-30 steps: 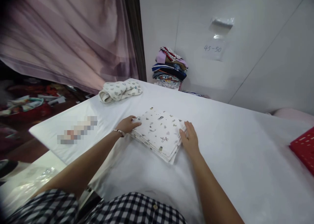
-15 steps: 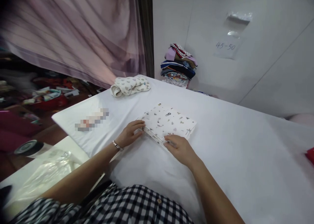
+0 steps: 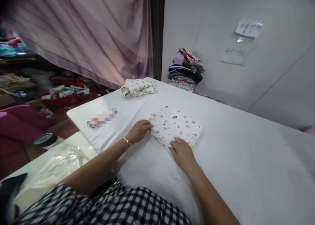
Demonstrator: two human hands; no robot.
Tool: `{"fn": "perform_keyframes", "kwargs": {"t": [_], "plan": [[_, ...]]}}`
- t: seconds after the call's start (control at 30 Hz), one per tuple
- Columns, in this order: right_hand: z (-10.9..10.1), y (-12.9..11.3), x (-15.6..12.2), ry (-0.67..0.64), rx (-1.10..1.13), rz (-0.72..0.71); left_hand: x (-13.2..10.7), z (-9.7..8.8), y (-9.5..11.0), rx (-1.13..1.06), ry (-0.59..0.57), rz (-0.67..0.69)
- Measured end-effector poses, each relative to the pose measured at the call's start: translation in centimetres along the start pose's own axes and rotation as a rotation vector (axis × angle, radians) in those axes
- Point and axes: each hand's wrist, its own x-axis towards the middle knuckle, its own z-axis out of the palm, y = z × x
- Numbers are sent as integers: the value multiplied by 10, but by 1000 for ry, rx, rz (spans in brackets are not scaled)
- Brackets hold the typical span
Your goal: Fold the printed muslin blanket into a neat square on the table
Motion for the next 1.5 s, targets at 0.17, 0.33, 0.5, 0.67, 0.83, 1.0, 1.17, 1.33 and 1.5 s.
{"fn": "perform_keyframes", "kwargs": {"t": [0.17, 0.33, 0.5, 0.67, 0.83, 1.0, 1.17, 1.33, 1.5], "plan": [[-6, -4, -2, 37, -10, -24, -2, -1, 1, -25, 6, -32], [-8, -10, -2, -76, -57, -9, -6, -1, 2, -65, 14, -38], [-4, -16, -3, -55, -130, 20, -8, -10, 4, -89, -48, 9], [-2, -17, -3, -67, -177, 35, -4, -16, 11, -81, -118, 57], [-2, -15, -2, -75, -204, 24, 4, -11, 14, -50, -164, 85], [-4, -15, -2, -48, -209, 31, 6, -6, 13, -27, -156, 65], [-6, -19, -4, -107, -252, 13, 2, -2, 12, -34, -132, 64], [-8, -25, -5, -129, -319, 70, 1, -3, 14, -53, -117, 82], [-11, -28, -3, -156, -362, 75, 4, -3, 21, -79, -131, 172]]}}
